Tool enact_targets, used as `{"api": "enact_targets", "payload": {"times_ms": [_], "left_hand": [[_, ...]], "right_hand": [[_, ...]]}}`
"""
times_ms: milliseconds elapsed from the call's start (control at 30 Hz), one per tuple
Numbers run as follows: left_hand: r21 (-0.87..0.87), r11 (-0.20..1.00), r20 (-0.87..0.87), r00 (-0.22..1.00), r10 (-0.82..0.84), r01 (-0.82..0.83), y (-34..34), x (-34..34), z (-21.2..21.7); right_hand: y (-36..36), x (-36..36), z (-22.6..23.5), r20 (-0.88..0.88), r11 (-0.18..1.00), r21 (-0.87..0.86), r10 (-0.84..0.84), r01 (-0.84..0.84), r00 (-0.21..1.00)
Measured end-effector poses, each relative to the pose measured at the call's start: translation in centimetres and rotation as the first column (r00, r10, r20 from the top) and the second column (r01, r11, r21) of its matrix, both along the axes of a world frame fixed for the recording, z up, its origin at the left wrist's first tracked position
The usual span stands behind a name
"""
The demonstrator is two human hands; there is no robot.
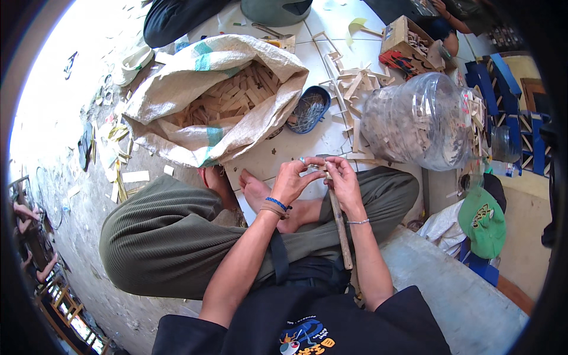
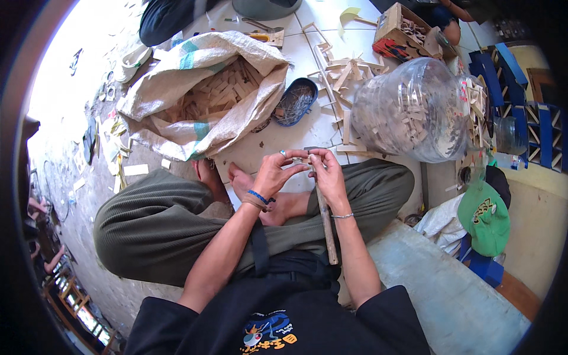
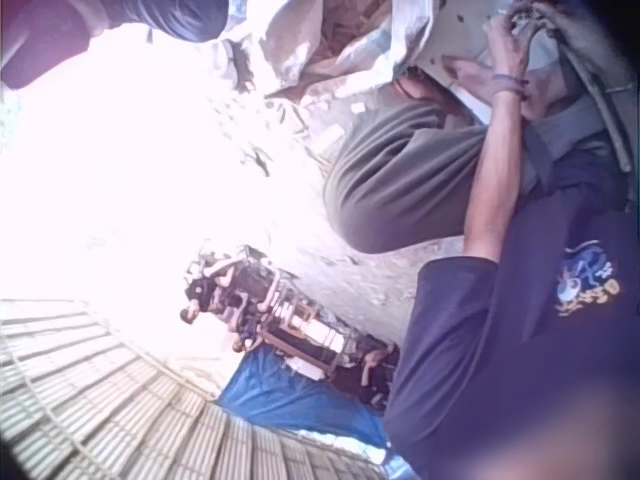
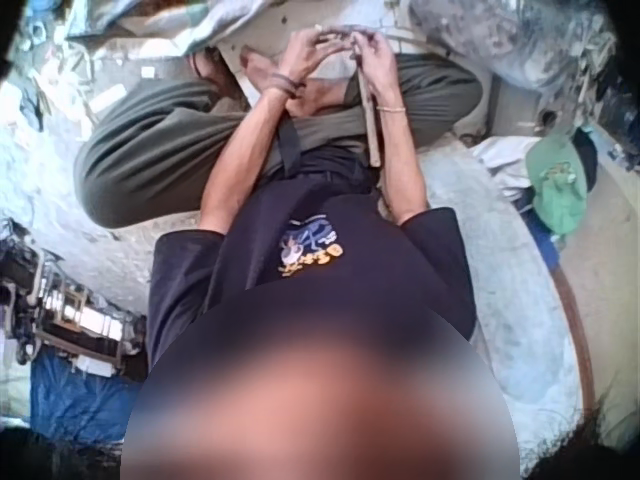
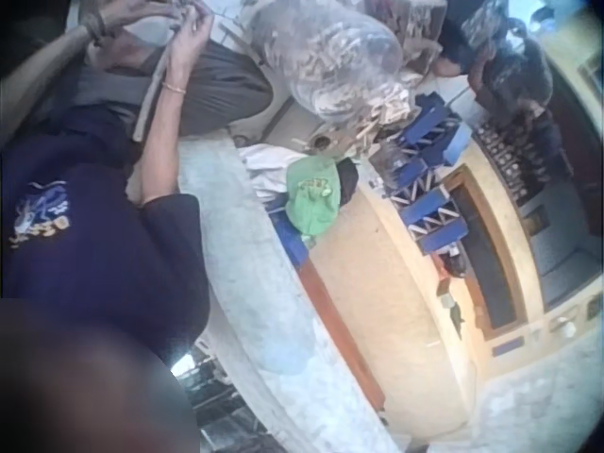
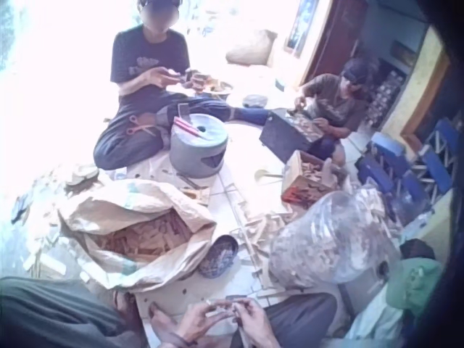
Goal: The person sits on the floor and assembles small wooden pieces by hand, using a hammer to tap nails into place. They repeatedly pick up wood pieces, align them, and hammer nails to secure the joints, placing finished pieces into a nearby container.
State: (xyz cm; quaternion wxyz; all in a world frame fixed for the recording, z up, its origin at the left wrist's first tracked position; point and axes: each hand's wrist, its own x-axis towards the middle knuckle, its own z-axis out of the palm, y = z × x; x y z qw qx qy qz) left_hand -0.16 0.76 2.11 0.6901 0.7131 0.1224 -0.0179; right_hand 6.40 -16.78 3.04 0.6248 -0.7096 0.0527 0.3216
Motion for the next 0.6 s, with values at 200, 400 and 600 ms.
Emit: {"api": "enact_targets", "payload": {"times_ms": [200,400,600], "left_hand": [[-0.08,0.995,0.015,0.998,0.053,-0.052,-0.4,0.0,-0.6],[-0.177,0.977,-0.042,0.993,0.11,-0.116,-0.6,0.3,-1.6],[-0.292,0.941,-0.108,0.984,0.144,-0.17,-0.5,0.2,-2.0]], "right_hand": [[0.3,-0.1,0.1,0.026,1.0,-0.022,0.012,-0.011,1.0],[1.0,-0.2,0.5,0.09,0.999,-0.051,0.01,-0.005,0.996],[1.3,-0.2,1.0,0.168,0.994,-0.11,0.041,-0.022,0.985]]}}
